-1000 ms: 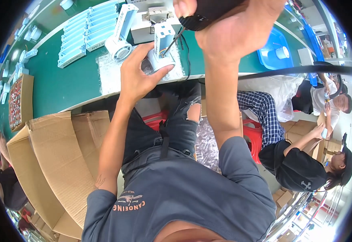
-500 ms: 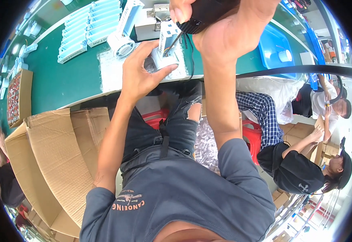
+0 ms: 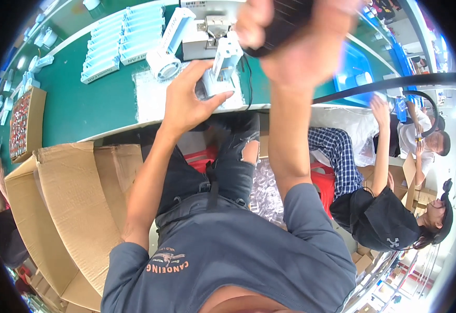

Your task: The person assembles electronic components by driving screws into a plastic housing with an electric screwdriver.

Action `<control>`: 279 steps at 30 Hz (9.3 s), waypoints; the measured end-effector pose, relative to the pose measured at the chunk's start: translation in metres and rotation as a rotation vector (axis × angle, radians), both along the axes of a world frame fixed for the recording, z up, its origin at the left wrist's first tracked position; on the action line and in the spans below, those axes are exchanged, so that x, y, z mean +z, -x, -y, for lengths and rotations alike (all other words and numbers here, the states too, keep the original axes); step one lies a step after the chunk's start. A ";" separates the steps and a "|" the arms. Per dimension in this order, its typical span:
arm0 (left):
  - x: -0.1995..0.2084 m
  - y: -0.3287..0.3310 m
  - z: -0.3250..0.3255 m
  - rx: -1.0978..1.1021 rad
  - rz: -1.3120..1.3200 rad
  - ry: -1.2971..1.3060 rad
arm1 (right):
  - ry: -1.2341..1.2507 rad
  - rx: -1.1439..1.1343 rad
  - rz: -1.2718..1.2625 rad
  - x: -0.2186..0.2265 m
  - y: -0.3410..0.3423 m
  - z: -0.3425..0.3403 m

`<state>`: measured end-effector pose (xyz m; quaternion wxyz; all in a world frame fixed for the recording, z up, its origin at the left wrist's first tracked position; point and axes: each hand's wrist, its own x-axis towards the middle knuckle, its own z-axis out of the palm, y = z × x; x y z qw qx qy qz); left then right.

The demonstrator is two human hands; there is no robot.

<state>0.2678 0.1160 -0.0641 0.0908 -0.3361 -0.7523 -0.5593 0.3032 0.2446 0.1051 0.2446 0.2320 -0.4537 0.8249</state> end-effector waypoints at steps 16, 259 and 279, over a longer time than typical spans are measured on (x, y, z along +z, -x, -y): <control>0.014 -0.003 0.008 -0.231 -0.116 0.012 | -0.170 -0.418 -0.300 0.006 0.095 -0.021; 0.000 0.020 0.032 0.061 0.144 -0.077 | -0.319 -0.414 -0.276 0.016 0.101 -0.011; 0.001 0.020 0.033 0.064 0.179 -0.115 | -0.308 -0.313 -0.231 0.002 0.061 0.020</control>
